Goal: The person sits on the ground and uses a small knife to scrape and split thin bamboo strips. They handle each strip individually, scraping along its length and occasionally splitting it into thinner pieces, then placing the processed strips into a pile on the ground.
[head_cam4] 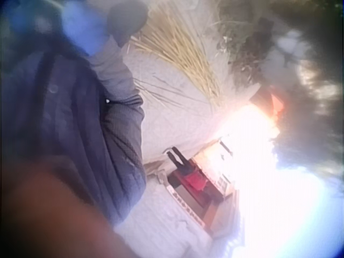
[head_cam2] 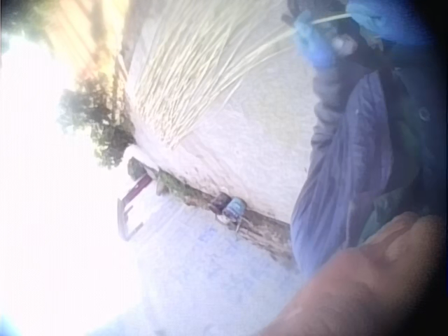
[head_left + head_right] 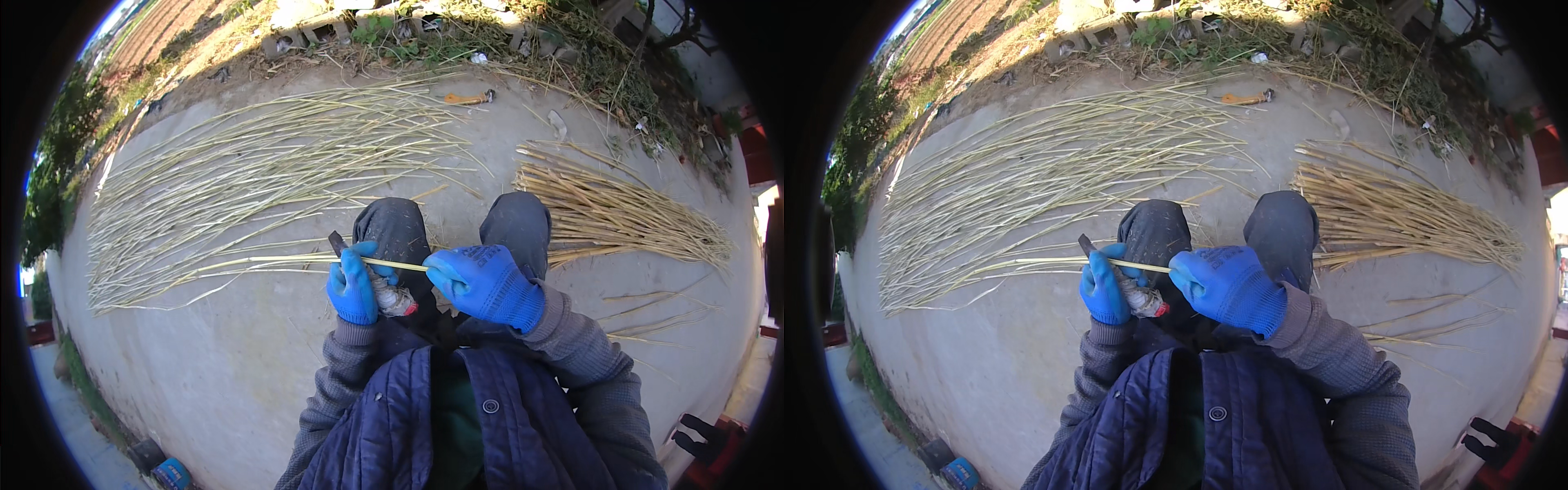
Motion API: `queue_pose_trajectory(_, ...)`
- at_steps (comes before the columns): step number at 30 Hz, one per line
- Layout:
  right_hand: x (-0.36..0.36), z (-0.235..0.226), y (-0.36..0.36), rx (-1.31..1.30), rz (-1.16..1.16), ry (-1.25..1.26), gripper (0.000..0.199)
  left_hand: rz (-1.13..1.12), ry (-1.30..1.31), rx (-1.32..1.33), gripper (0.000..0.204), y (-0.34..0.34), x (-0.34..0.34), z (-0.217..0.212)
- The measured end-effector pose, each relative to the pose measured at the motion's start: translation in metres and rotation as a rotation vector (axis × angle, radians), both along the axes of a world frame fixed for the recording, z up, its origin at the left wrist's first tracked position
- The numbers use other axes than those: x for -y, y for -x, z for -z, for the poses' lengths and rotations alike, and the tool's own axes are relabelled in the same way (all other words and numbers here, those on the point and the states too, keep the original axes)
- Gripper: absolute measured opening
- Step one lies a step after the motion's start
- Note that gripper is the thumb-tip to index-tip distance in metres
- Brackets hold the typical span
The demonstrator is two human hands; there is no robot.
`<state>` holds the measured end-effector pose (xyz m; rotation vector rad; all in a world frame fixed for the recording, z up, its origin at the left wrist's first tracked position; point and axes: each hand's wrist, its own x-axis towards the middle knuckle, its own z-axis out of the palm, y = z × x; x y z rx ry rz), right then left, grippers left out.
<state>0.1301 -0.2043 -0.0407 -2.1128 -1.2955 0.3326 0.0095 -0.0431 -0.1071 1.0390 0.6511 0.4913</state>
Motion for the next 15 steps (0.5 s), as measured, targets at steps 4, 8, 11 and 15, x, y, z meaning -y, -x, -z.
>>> queue_pose_trajectory(4, -0.004, 0.001, 0.001, -0.05, -0.032, 0.031, 0.016, 0.21, -0.319, -0.157, 0.038, -0.002, 0.017, 0.001)
queue_pose_trajectory(8, -0.006, 0.006, 0.0, 0.031, 0.023, -0.254, 0.015, 0.204, -0.08, -0.061, 0.034, -0.004, 0.016, 0.002)
queue_pose_trajectory(11, -0.001, 0.007, -0.004, -0.055, 0.014, -0.149, 0.016, 0.166, 0.027, -0.049, 0.034, -0.007, 0.013, 0.002)
queue_pose_trajectory(15, -0.001, 0.005, -0.006, -0.195, 0.006, 0.029, 0.018, 0.306, 0.043, -0.065, 0.036, -0.009, 0.014, 0.003)
